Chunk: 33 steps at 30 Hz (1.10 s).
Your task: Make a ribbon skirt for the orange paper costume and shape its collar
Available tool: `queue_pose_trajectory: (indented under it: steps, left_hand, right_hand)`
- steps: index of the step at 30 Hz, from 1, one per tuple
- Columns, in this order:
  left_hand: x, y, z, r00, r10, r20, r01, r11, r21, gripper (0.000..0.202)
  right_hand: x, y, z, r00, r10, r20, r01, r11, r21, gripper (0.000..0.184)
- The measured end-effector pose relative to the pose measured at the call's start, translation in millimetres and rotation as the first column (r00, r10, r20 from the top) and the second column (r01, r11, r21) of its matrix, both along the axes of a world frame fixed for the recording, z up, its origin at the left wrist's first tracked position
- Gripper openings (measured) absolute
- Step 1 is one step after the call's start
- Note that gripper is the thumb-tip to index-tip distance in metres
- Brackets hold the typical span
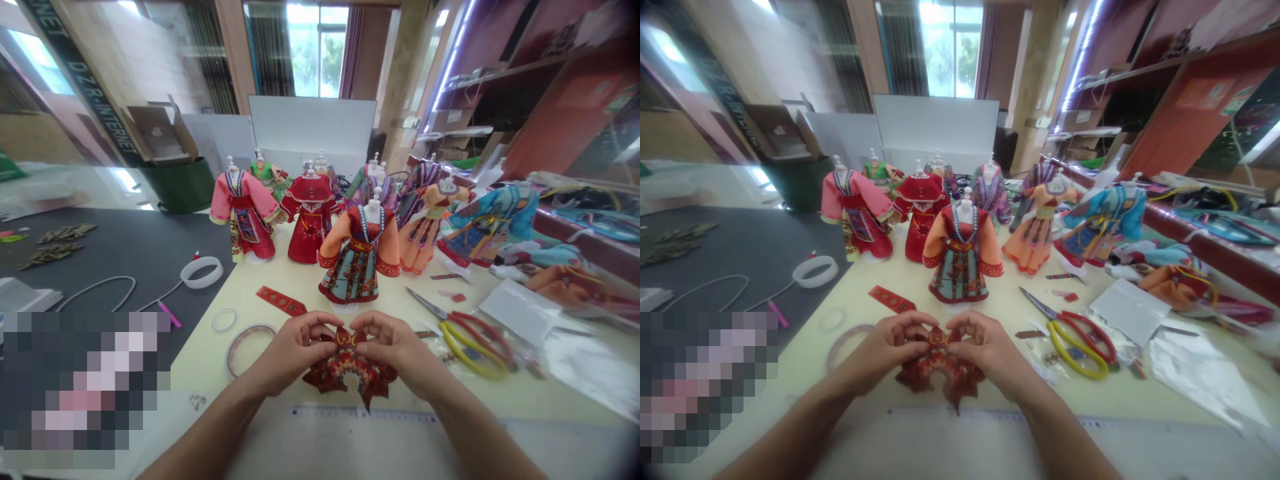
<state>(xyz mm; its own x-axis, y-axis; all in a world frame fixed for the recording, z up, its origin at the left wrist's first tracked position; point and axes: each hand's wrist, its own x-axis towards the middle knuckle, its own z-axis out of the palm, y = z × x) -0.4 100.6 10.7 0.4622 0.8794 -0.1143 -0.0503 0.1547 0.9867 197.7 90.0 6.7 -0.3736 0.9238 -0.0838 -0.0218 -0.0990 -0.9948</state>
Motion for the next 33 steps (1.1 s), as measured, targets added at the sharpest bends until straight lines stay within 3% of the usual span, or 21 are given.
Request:
queue_pose_trajectory:
  steps: [3, 7, 10, 14, 16, 19, 21, 24, 26, 29, 31, 33]
  left_hand:
    - [3, 1, -2.8, 0.987, 0.005, -0.162, 0.006, 0.998, 0.066, 0.027]
    - [11, 6, -21.6, 0.904, 0.122, -0.41, -0.011, 0.965, 0.263, 0.03]
    - [12, 9, -34.2, 0.857, 0.221, -0.465, -0.042, 0.93, 0.365, 0.034]
    - [6, 10, -36.6, 0.786, 0.338, -0.518, -0.023, 0.853, 0.521, 0.039]
    - [4, 8, -34.6, 0.776, 0.326, -0.54, 0.053, 0.82, 0.57, 0.036]
    - [8, 2, -32.6, 0.786, 0.219, -0.578, 0.227, 0.769, 0.598, 0.028]
    - [12, -3, -32.6, 0.758, 0.148, -0.635, 0.381, 0.69, 0.616, 0.026]
    - [15, -7, -33.3, 0.69, 0.153, -0.707, 0.523, 0.571, 0.633, 0.023]
    - [13, -10, -33.7, 0.68, 0.189, -0.709, 0.516, 0.563, 0.645, 0.022]
    - [6, -17, -33.8, 0.677, 0.24, -0.696, 0.49, 0.559, 0.669, 0.023]
    - [2, -25, -34.1, 0.674, 0.243, -0.697, 0.498, 0.547, 0.673, 0.021]
    - [0, -35, -35.3, 0.675, 0.206, -0.708, 0.522, 0.544, 0.657, 0.017]
  right_hand:
    - [2, 1, -9.0, 0.989, -0.047, 0.143, 0.038, 0.997, 0.06, 0.024]
    - [4, 11, -33.9, 0.917, -0.19, 0.35, 0.128, 0.973, 0.192, 0.029]
    - [6, 15, -42.8, 0.863, -0.278, 0.422, 0.174, 0.948, 0.268, 0.035]
    - [12, 11, -41.9, 0.802, -0.327, 0.5, 0.17, 0.927, 0.334, 0.04]
    - [16, 8, -42.6, 0.786, -0.322, 0.528, 0.151, 0.928, 0.341, 0.039]
    - [21, 2, -45.7, 0.772, -0.297, 0.562, 0.119, 0.936, 0.331, 0.037]
    - [23, -1, -46.2, 0.767, -0.276, 0.58, 0.098, 0.942, 0.32, 0.038]
    - [28, -8, -41.9, 0.765, -0.226, 0.603, 0.049, 0.954, 0.295, 0.037]
    - [32, -15, -37.2, 0.746, -0.226, 0.627, 0.04, 0.954, 0.296, 0.039]
    - [38, -30, -30.1, 0.603, -0.352, 0.716, 0.007, 0.9, 0.436, 0.039]
    - [39, -42, -26.3, 0.533, -0.399, 0.746, -0.115, 0.839, 0.531, 0.032]
    - [36, -53, -24.3, 0.543, -0.342, 0.767, -0.265, 0.797, 0.543, 0.024]
